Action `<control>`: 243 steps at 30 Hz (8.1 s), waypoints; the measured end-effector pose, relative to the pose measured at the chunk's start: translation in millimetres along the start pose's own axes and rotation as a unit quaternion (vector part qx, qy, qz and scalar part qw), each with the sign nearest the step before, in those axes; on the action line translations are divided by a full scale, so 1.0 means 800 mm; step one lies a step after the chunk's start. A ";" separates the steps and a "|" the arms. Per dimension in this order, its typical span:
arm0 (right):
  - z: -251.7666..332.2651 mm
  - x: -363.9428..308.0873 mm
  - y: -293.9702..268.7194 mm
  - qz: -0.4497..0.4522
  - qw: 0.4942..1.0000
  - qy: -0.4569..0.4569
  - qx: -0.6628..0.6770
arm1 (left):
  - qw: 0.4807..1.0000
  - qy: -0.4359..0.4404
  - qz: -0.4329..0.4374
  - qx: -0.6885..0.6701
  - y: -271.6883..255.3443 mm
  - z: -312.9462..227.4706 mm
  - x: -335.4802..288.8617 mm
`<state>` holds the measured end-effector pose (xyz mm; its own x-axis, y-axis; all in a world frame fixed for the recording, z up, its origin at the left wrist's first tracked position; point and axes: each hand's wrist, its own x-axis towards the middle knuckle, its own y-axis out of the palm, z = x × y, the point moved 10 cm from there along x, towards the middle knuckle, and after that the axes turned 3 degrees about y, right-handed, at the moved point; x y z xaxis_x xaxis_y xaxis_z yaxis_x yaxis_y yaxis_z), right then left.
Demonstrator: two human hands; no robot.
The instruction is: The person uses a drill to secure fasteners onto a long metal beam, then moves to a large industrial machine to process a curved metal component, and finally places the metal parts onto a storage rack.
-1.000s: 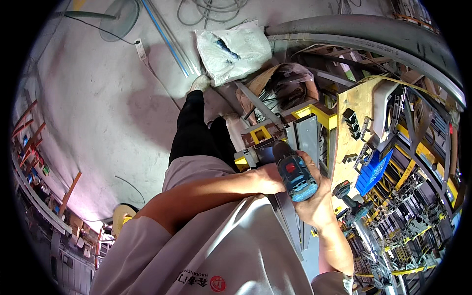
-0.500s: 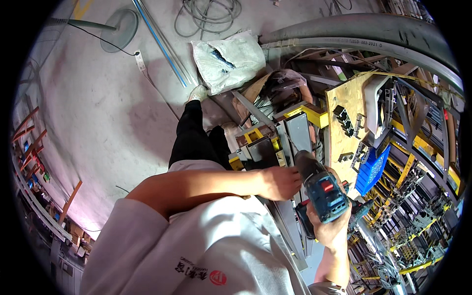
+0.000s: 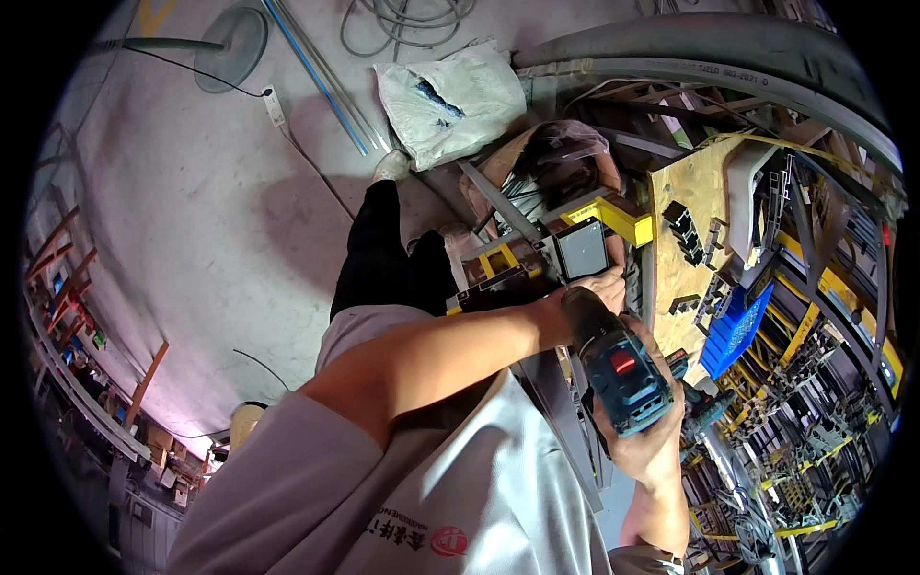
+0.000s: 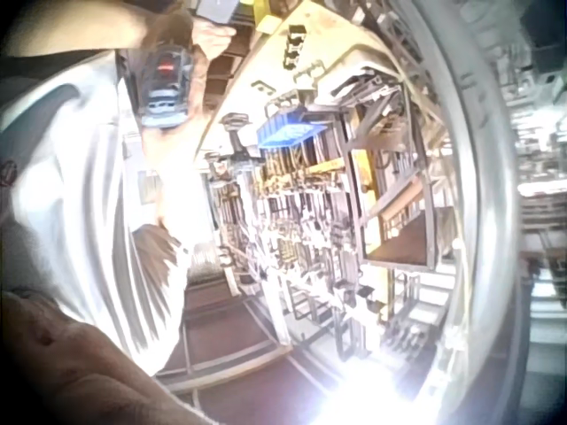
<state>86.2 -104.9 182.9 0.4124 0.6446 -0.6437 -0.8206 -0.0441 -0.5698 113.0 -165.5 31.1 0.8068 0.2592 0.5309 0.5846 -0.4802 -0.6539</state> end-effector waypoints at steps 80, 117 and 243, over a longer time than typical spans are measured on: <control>-0.050 0.098 -0.041 0.034 0.992 0.119 -0.019 | 0.964 0.019 0.249 -0.090 0.023 -0.002 -0.004; -0.324 -0.457 0.001 -0.585 0.586 0.148 0.542 | 0.959 0.093 0.264 -0.055 -0.002 -0.046 0.032; -1.576 -2.270 1.932 -0.668 -0.100 0.341 0.654 | 0.421 0.398 0.814 0.044 0.765 -1.962 -1.766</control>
<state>-1432.4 -2306.3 -172.8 -0.2083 -0.7197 -0.6624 0.9741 -0.2136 -0.0742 -803.6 -2141.0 -272.9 -0.1186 -0.7331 -0.6697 -0.6582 0.5630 -0.4998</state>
